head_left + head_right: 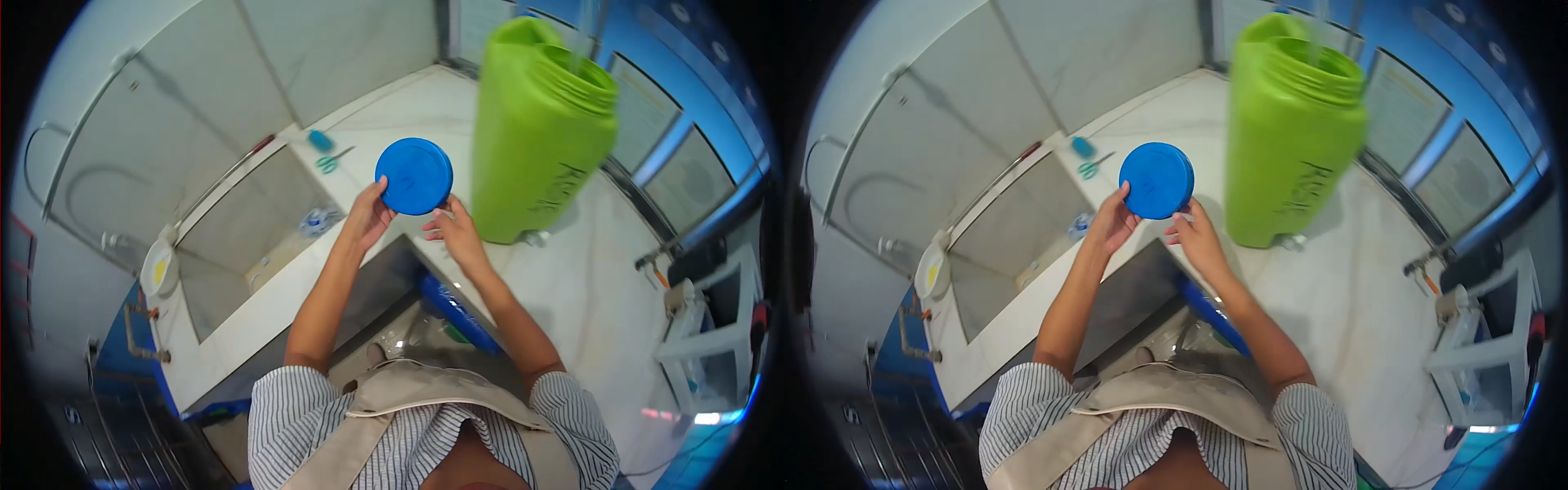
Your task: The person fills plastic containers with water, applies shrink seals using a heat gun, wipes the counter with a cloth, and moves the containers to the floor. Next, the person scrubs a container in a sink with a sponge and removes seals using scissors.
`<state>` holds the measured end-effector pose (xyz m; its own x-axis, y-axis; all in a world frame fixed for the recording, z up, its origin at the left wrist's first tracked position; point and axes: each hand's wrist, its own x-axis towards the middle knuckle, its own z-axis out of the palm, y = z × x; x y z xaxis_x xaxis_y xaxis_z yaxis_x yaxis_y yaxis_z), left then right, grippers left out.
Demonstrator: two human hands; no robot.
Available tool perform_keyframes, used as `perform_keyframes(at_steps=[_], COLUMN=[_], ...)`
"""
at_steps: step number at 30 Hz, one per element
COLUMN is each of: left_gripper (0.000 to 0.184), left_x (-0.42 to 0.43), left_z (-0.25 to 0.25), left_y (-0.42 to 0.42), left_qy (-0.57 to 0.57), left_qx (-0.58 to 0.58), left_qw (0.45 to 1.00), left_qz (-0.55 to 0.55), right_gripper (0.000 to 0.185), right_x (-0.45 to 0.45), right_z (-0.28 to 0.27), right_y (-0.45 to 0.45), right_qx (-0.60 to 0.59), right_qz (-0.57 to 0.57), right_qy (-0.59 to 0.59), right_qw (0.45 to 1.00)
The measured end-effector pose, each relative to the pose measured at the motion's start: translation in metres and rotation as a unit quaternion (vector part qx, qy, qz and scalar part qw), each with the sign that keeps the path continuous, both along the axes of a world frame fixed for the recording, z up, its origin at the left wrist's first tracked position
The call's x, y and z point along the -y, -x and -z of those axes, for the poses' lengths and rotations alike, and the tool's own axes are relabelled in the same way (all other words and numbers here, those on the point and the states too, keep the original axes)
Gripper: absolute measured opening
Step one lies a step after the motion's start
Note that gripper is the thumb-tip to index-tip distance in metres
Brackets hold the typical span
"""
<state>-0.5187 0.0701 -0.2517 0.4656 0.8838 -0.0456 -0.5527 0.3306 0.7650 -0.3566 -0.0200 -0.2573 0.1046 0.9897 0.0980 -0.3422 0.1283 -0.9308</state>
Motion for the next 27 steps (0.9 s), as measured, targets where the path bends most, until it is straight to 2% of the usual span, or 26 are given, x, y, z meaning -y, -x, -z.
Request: perform_keyframes(at_steps=[2, 3, 4, 6, 8, 11, 13, 16, 17, 18, 19, 20, 21, 22, 23, 24, 26, 27], left_gripper=[0.036, 0.034, 0.032, 0.03, 0.026, 0.028, 0.028, 0.026, 0.026, 0.025, 0.027, 0.027, 0.03, 0.033, 0.043, 0.053, 0.048, 0.048], left_x=[-0.034, -0.043, -0.054, -0.081, -0.118, -0.178, -0.207, -0.234, -0.242, -0.248, -0.27, -0.269, -0.257, -0.252, -0.268, -0.286, -0.288, -0.278], left_z=[0.007, -0.001, -0.006, -0.009, 0.009, 0.047, 0.053, 0.039, 0.037, 0.04, 0.067, 0.062, 0.047, 0.043, 0.06, 0.074, 0.065, 0.05], left_y=[0.077, 0.115, 0.151, 0.224, 0.299, 0.377, 0.407, 0.433, 0.438, 0.44, 0.46, 0.465, 0.463, 0.463, 0.476, 0.486, 0.476, 0.466], left_qy=[-0.003, 0.003, 0.016, 0.028, 0.085, 0.082, 0.101, 0.143, 0.135, 0.129, 0.114, 0.117, 0.094, 0.071, 0.064, 0.052, 0.071, 0.065], left_qx=[-0.052, -0.113, -0.122, -0.129, -0.096, -0.143, -0.143, -0.189, -0.187, -0.185, -0.169, -0.167, -0.143, -0.118, -0.169, -0.222, -0.245, -0.245], left_qw=[0.995, 0.985, 0.978, 0.968, 0.966, 0.954, 0.947, 0.938, 0.942, 0.946, 0.959, 0.963, 0.972, 0.98, 0.978, 0.971, 0.964, 0.966], left_qz=[-0.081, -0.132, -0.169, -0.212, -0.223, -0.252, -0.269, -0.253, -0.244, -0.232, -0.198, -0.178, -0.163, -0.146, -0.107, -0.068, -0.078, -0.059], right_gripper=[0.043, 0.033, 0.033, 0.029, 0.025, 0.023, 0.02, 0.017, 0.016, 0.015, 0.012, 0.01, 0.009, 0.01, 0.011, 0.014, 0.013, 0.014], right_x=[-0.021, -0.032, -0.048, -0.087, -0.138, -0.222, -0.288, -0.353, -0.377, -0.396, -0.412, -0.425, -0.423, -0.417, -0.417, -0.42, -0.425, -0.419], right_z=[0.01, 0.007, 0.002, -0.012, -0.028, -0.061, -0.062, -0.061, -0.052, -0.041, -0.031, -0.023, -0.022, -0.025, -0.026, -0.029, -0.026, -0.032], right_y=[0.026, 0.04, 0.059, 0.099, 0.171, 0.301, 0.386, 0.475, 0.493, 0.508, 0.52, 0.524, 0.526, 0.527, 0.525, 0.524, 0.528, 0.524], right_qx=[0.179, 0.151, 0.155, 0.165, 0.188, 0.167, 0.195, 0.155, 0.264, 0.371, 0.614, 0.768, 0.665, 0.482, 0.645, 0.762, 0.658, 0.589], right_qz=[-0.028, -0.06, -0.071, -0.187, -0.243, -0.323, -0.335, -0.286, -0.296, -0.302, -0.258, -0.18, -0.254, -0.284, -0.268, -0.237, -0.255, -0.251], right_qy=[0.039, 0.06, 0.056, 0.072, 0.055, 0.049, 0.025, 0.067, 0.047, 0.031, -0.225, -0.439, -0.229, 0.001, -0.174, -0.33, -0.136, -0.056], right_qw=[0.983, 0.985, 0.984, 0.966, 0.95, 0.93, 0.922, 0.943, 0.917, 0.878, 0.711, 0.43, 0.664, 0.829, 0.695, 0.504, 0.695, 0.766])
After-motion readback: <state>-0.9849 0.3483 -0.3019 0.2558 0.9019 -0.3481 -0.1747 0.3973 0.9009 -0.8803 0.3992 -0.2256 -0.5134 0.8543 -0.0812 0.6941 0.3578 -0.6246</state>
